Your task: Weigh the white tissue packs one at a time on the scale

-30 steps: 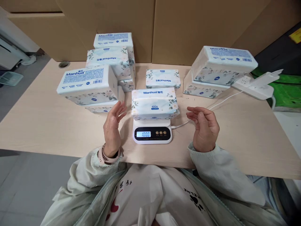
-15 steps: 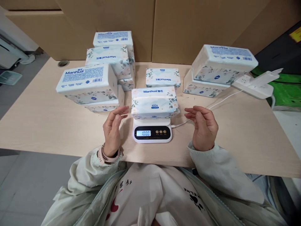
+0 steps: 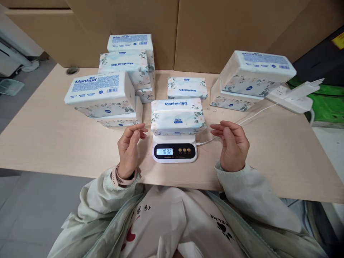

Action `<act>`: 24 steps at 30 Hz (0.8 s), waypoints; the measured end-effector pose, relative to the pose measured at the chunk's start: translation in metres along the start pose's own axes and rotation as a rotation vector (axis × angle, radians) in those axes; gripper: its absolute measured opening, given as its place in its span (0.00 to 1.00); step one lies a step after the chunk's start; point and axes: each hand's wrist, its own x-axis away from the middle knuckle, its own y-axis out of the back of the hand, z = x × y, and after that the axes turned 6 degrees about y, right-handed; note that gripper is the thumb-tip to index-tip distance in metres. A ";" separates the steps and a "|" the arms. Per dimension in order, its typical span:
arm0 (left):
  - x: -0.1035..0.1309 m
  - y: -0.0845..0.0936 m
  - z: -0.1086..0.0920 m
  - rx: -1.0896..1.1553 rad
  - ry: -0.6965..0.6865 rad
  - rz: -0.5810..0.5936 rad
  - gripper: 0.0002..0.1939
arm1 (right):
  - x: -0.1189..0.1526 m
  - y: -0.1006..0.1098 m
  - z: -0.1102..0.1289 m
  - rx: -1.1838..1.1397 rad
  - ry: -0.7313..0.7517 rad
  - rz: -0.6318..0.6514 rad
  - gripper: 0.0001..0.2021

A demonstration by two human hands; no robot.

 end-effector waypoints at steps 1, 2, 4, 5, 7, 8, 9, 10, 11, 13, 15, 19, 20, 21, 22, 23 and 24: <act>0.000 0.000 0.000 0.000 0.000 0.000 0.14 | 0.000 0.000 0.000 -0.005 0.004 -0.001 0.13; 0.000 0.000 0.000 -0.001 0.001 -0.002 0.14 | 0.000 0.000 -0.001 -0.005 0.007 0.001 0.13; 0.000 0.001 0.000 -0.006 0.005 -0.009 0.14 | 0.000 0.000 -0.002 -0.001 0.011 0.005 0.13; 0.000 0.001 0.000 -0.009 0.008 -0.014 0.14 | 0.000 0.000 -0.002 0.003 0.011 0.009 0.12; 0.000 0.001 0.000 -0.016 0.012 -0.023 0.14 | 0.000 0.001 -0.002 0.015 0.009 0.018 0.12; 0.000 0.002 0.001 -0.020 0.012 -0.028 0.14 | 0.000 0.001 -0.002 0.026 0.009 0.024 0.13; 0.000 0.002 0.001 -0.026 0.011 -0.032 0.14 | 0.001 0.001 -0.002 0.037 0.009 0.029 0.13; 0.000 0.002 0.001 -0.034 0.011 -0.036 0.14 | 0.001 0.001 -0.002 0.049 0.010 0.036 0.13; 0.000 0.002 0.001 -0.040 0.012 -0.040 0.14 | 0.001 0.001 -0.001 0.059 0.011 0.046 0.13; 0.000 0.002 0.002 -0.045 0.016 -0.041 0.13 | 0.002 0.000 0.000 0.070 0.010 0.075 0.13; 0.000 0.002 0.003 -0.041 0.020 -0.042 0.13 | 0.002 0.000 0.000 0.084 0.005 0.105 0.13; -0.001 0.001 0.003 -0.040 0.027 -0.051 0.16 | 0.002 -0.002 0.001 0.118 0.000 0.142 0.16; -0.001 0.001 0.003 -0.039 0.031 -0.048 0.17 | 0.003 -0.002 0.001 0.121 0.003 0.148 0.16; -0.001 0.001 0.003 -0.036 0.034 -0.041 0.18 | 0.003 -0.002 0.002 0.122 0.005 0.154 0.17; -0.002 0.000 0.002 -0.033 0.036 -0.033 0.19 | 0.003 -0.002 0.002 0.122 0.006 0.157 0.17; -0.002 0.000 0.002 -0.032 0.036 -0.026 0.19 | 0.003 -0.002 0.003 0.122 0.005 0.160 0.17; -0.002 0.000 0.002 -0.034 0.034 -0.023 0.19 | 0.003 -0.002 0.003 0.125 0.003 0.157 0.18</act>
